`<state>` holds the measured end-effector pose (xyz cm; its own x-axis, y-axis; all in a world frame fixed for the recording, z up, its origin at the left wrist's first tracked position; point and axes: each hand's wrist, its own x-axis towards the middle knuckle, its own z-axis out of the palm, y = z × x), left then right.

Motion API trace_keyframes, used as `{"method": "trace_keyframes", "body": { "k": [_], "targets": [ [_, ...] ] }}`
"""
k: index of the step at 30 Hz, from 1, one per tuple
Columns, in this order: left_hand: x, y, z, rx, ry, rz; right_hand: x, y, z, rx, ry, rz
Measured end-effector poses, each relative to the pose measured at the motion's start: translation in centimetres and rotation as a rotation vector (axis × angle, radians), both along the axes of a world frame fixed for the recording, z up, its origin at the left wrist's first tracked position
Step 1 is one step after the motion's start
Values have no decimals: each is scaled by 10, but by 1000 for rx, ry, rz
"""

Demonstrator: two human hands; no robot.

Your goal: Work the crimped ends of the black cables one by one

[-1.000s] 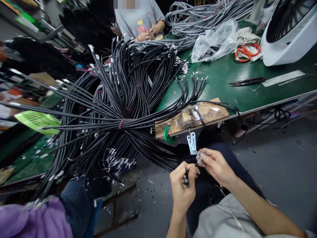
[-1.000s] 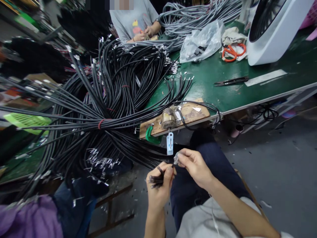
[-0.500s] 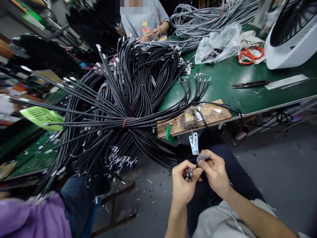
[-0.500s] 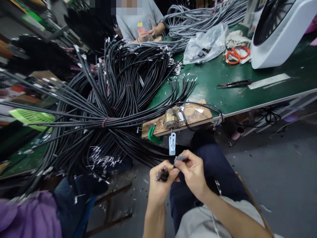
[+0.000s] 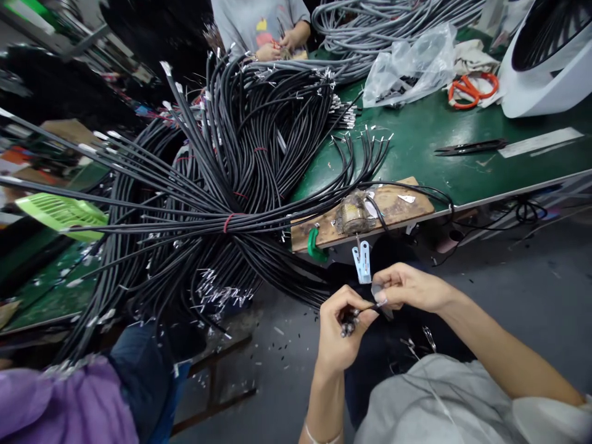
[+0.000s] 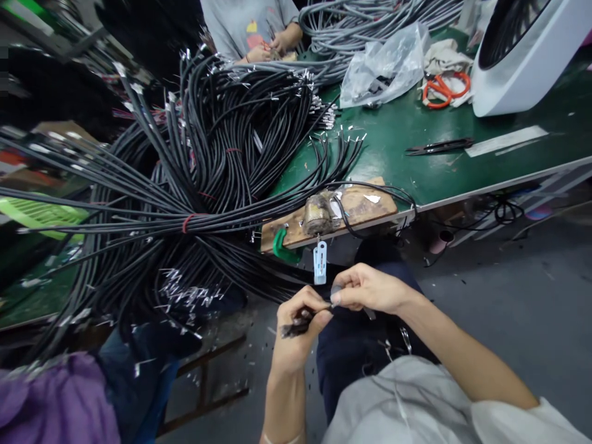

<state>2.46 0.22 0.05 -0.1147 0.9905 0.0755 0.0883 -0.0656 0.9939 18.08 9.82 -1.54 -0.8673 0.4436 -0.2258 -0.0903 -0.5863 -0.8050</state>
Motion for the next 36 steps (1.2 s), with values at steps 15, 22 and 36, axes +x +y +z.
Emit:
{"method": "trace_keyframes", "body": {
  "k": [15, 22, 36],
  "targets": [
    [-3, 13, -3, 55, -132, 77, -47, 9, 11, -174, 181, -474],
    [-2, 14, 6, -48, -27, 71, -45, 2, -4, -277, 249, -431],
    [1, -4, -1, 74, -15, 91, 24, -29, -15, 420, -129, -737]
  ]
}}
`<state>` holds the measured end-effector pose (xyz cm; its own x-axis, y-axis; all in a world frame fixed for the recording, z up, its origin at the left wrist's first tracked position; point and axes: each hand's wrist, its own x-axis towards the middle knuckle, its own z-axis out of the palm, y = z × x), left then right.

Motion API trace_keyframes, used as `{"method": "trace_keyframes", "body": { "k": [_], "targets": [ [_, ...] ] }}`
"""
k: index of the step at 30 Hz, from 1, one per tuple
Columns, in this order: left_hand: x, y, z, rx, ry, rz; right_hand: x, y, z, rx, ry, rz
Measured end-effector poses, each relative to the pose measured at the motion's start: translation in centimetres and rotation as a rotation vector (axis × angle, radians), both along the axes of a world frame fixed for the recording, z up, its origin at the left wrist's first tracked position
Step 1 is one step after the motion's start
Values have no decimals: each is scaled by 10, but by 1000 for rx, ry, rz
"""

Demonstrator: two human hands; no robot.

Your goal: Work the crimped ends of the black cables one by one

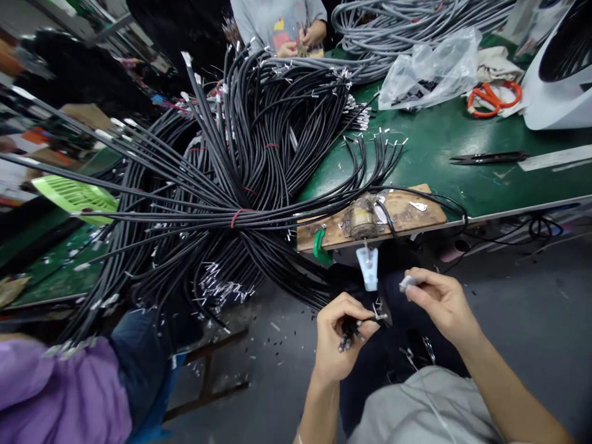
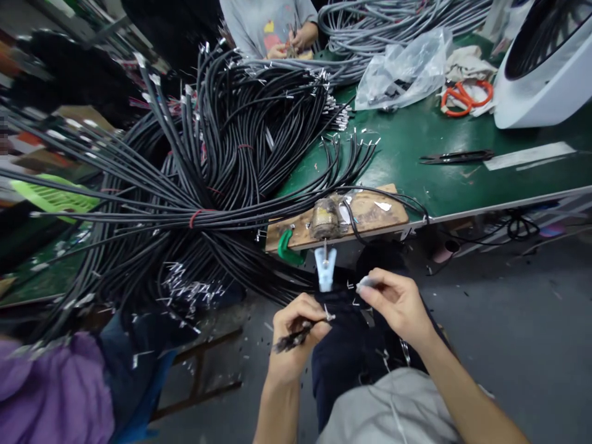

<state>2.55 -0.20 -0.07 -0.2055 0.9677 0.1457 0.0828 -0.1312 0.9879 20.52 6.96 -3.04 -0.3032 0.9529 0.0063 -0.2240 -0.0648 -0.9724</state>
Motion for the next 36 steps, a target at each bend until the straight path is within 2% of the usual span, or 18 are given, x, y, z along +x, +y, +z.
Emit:
{"method": "trace_keyframes", "body": {
  "k": [6, 8, 10, 14, 17, 19, 21, 23, 25, 28, 32, 36],
  "targets": [
    [0, 2, 2, -10, 94, -121, -7, -15, 33, 513, -207, 21],
    [0, 2, 3, -58, 140, -161, -14, -17, 41, 617, -284, 89],
    [0, -1, 2, -81, 183, -153, -22, -19, 42, 653, -311, 105],
    [2, -9, 0, -64, 255, 17, -40, -23, 28, 603, -256, -84],
    [6, -14, -2, -76, 278, 121, -52, -29, 16, 448, -199, -199],
    [8, -15, -2, -73, 276, 146, -57, -32, 11, 300, -93, -186],
    [9, -15, 0, -49, 269, 143, -57, -32, 10, 175, 11, -100],
    [9, -14, 2, -25, 262, 138, -53, -30, 11, 118, 45, -22],
    [8, -14, 4, -15, 257, 127, -47, -26, 13, 137, 6, 33],
    [7, -13, 5, -28, 240, 97, -39, -23, 16, 249, -113, 83],
    [7, -12, 5, -80, 293, 12, -41, -23, 17, 331, -255, 4],
    [8, -10, 4, -84, 375, -56, -47, -21, 8, 262, -307, -45]
  ]
}}
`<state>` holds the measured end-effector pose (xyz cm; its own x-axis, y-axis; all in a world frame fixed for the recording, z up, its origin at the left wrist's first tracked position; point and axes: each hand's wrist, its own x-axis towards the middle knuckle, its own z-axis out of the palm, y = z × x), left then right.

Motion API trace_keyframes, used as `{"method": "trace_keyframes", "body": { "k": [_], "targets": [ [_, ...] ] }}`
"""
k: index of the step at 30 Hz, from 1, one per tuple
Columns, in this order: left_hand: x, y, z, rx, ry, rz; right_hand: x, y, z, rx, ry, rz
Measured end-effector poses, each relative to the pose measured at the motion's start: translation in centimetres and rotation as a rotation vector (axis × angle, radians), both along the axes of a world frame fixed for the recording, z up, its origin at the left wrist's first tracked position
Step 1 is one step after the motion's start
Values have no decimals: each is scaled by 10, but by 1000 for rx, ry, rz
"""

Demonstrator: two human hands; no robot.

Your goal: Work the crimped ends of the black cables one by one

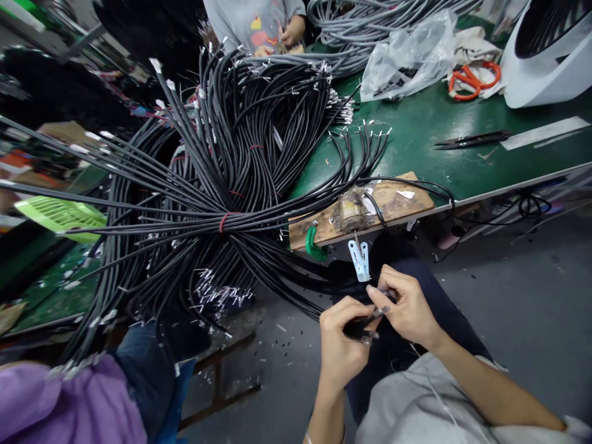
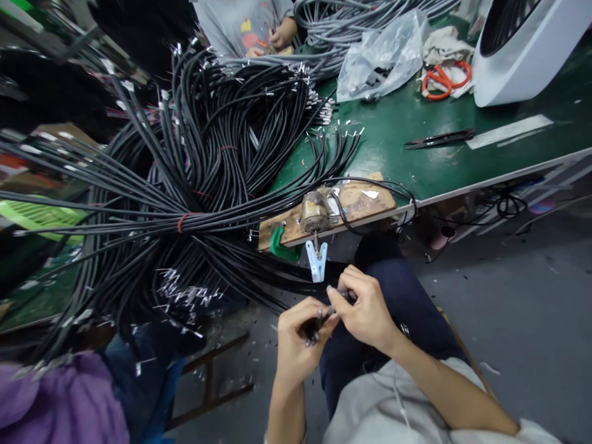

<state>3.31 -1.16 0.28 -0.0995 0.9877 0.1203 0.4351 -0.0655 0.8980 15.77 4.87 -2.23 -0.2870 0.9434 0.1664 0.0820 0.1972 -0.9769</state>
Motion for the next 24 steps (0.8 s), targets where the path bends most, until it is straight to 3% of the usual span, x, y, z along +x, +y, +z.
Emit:
{"method": "trace_keyframes", "body": {
  "k": [5, 10, 14, 16, 20, 24],
  "targets": [
    [1, -2, -2, 6, -7, 103, 8, 14, -9, -271, 159, 43],
    [2, -2, -2, 27, -22, 135, 24, 17, 6, -126, 31, 213],
    [5, -1, -6, 0, 2, 169, 12, 4, 7, -102, 112, 43],
    [7, -2, -8, -16, -7, 193, 0, -3, 1, -259, 326, -7],
    [10, -2, -13, -33, -42, 203, -16, -13, -7, -758, 780, 28],
    [10, -2, -15, 7, -24, 213, -17, -12, -4, -921, 906, 58]
  ]
}}
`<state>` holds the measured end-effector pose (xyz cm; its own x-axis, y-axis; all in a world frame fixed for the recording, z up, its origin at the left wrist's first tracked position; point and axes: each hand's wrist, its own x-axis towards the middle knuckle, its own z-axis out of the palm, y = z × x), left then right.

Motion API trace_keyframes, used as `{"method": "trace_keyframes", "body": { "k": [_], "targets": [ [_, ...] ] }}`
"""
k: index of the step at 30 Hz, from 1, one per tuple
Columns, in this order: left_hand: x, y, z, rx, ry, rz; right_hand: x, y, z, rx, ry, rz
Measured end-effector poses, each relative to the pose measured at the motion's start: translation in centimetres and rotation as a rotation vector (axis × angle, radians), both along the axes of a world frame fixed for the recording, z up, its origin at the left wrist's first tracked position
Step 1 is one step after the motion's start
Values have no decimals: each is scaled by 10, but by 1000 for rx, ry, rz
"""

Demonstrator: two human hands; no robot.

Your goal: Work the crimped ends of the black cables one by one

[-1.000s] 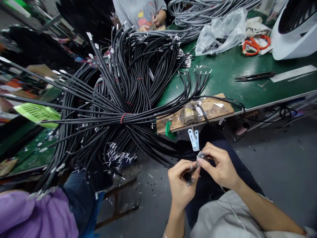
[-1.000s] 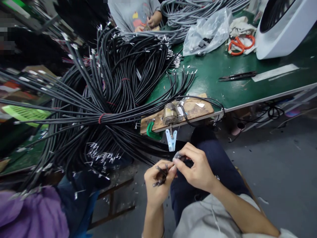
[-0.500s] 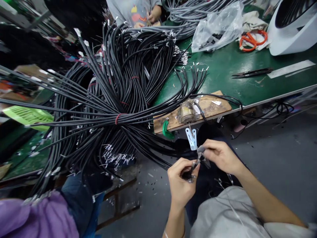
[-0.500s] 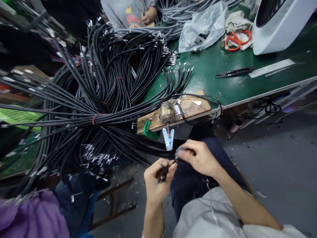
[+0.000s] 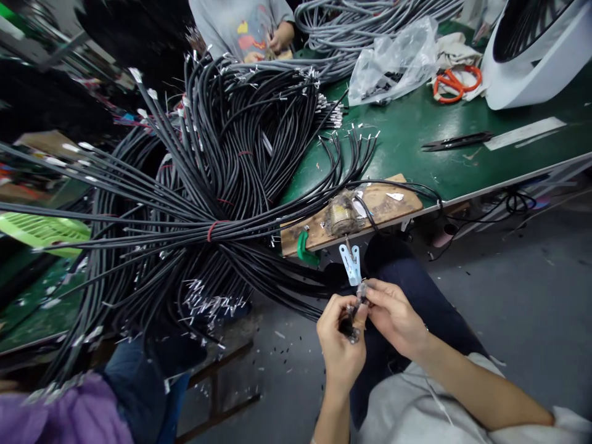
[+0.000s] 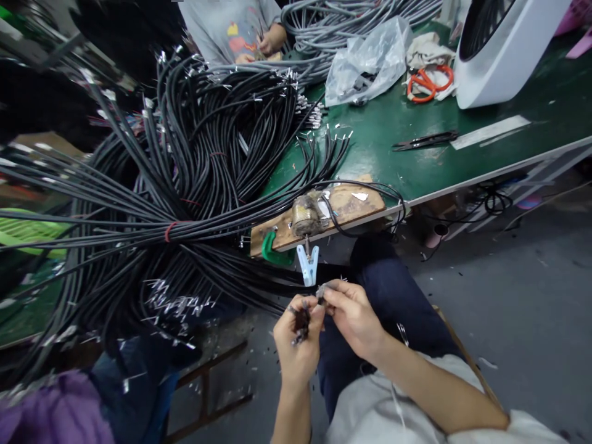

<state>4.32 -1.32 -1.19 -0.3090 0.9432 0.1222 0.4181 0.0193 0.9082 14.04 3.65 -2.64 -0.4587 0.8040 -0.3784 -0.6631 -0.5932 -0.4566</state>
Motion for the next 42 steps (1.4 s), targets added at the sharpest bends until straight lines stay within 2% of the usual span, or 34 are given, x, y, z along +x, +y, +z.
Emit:
{"method": "trace_keyframes", "body": {
  "k": [3, 5, 6, 10, 11, 15, 21, 25, 32, 39, 42],
  "targets": [
    [-1, 0, 2, 43, 37, -9, 4, 4, 1, 49, -5, 70],
    [-2, 0, 4, 56, 43, -12, 8, 7, -1, 150, -95, 114],
    [-3, 0, 5, 54, 44, -9, 11, 9, -1, 221, -182, 96],
    [-4, 0, 2, 52, 14, 40, 24, 9, 4, 523, -654, -164],
    [-4, 0, 1, 65, 8, 48, 27, 9, 6, 588, -740, -181],
    [-3, 1, -2, 101, 6, 48, 35, 4, 19, 779, -930, -97],
    [-4, 1, -6, 116, 50, 40, 31, 3, 27, 943, -1085, -155],
    [-3, 1, -7, 110, 66, 38, 31, 5, 28, 980, -1140, -183],
    [-4, 0, -9, 75, 71, 30, 36, 8, 25, 957, -1156, -78],
    [0, 0, -12, 63, 67, 57, 23, 2, 20, 877, -1169, -227],
    [-1, -1, -8, 37, 49, 70, 20, -1, 14, 822, -1093, -272]
  ]
}}
